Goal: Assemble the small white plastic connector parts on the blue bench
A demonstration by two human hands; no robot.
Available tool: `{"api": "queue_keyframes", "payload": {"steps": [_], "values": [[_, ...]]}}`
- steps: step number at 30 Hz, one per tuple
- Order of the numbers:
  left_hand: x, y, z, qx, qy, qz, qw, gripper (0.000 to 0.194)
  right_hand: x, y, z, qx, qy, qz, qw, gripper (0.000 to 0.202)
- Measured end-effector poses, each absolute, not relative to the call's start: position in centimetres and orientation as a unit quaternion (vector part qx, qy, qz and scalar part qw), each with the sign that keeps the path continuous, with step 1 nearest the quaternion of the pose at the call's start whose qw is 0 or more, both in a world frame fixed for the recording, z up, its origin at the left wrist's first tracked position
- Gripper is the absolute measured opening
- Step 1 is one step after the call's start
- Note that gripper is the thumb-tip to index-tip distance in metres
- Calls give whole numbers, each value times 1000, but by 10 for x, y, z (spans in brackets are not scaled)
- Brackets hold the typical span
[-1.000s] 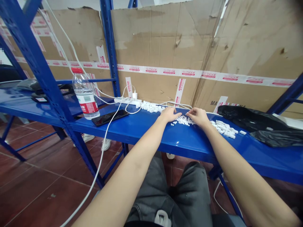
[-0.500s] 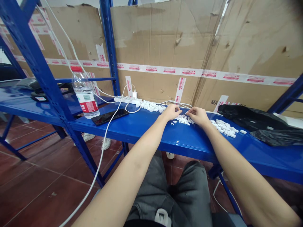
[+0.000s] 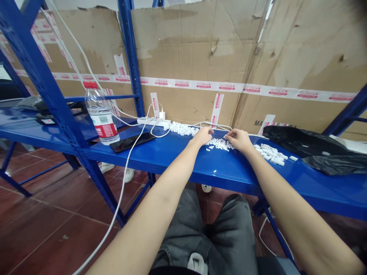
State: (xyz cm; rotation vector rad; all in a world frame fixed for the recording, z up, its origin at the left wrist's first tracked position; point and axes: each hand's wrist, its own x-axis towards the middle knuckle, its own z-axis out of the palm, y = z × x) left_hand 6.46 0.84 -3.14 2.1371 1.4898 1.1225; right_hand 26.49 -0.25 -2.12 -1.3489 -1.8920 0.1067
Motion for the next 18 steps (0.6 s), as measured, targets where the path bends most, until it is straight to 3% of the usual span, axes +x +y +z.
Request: {"api": "queue_keyframes", "payload": {"steps": [4,9,18], "values": [[61,8,-29,730,516,424,143,39,265,-3,-21,-529,-748,41,399,7],[51,17,-38,730,521,404,180,27,265,-3,-21,-529,-750,39,396,7],[55,19,-37,779,434,365,267,45,266,0,-22,-521,-753,45,399,6]]}}
